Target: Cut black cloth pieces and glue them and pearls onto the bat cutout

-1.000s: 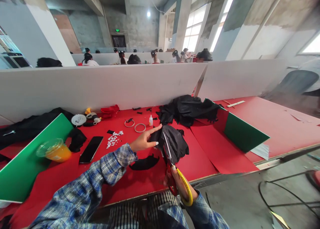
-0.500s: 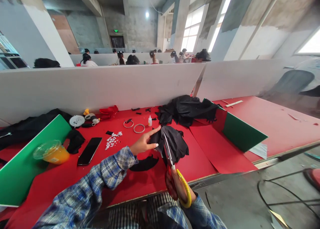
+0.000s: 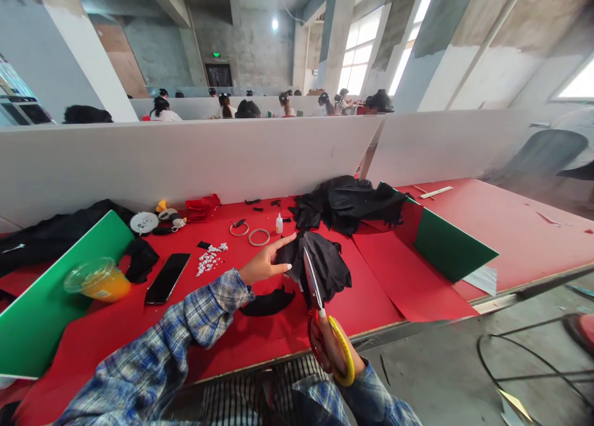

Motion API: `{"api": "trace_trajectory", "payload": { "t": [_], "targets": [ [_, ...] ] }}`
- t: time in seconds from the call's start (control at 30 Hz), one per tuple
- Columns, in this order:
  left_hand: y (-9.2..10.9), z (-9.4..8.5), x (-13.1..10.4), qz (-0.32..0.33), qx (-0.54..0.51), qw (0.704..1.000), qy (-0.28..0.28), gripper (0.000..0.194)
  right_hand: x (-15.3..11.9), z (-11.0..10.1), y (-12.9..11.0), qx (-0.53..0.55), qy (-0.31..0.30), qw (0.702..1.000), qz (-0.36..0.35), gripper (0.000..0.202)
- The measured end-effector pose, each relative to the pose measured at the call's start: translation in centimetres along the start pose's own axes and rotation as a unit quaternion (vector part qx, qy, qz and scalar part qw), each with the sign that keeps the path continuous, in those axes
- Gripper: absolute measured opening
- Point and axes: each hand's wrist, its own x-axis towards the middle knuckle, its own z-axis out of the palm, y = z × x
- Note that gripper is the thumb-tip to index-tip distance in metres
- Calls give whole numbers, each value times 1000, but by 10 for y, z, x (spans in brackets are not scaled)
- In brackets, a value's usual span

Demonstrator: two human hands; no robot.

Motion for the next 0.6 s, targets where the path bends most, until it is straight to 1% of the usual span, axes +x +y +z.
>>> {"api": "trace_trajectory", "payload": {
  "t": [0.1, 0.17, 0.23, 0.3, 0.37, 0.47, 0.53, 0.6],
  "targets": [
    [-5, 0, 3, -29, 33, 997, 57, 62, -3, -1, -3, 17, -18, 1000, 0, 71],
    [-9, 0, 6, -35, 45, 994, 92, 50, -3, -3, -5, 10, -56, 998, 0, 75],
    [-12, 2, 8, -33, 48, 991, 123, 38, -1, -5, -5, -12, -94, 995, -15, 78],
    [-15, 4, 11, -31, 50, 986, 158, 29, 0, -8, -4, -26, -113, 993, -32, 77],
    [-18, 7, 15, -27, 48, 981, 185, 29, 1, -10, -1, -24, -123, 991, -39, 76],
    [-21, 9, 19, -13, 43, 976, 212, 28, 0, -14, 5, -39, -146, 987, -63, 77],
    [-21, 10, 22, 2, 39, 976, 216, 26, -1, -17, 8, -49, -154, 983, -82, 77],
    [-19, 10, 23, 14, 31, 978, 204, 27, -1, -18, 10, -41, -155, 983, -86, 79]
  ]
}}
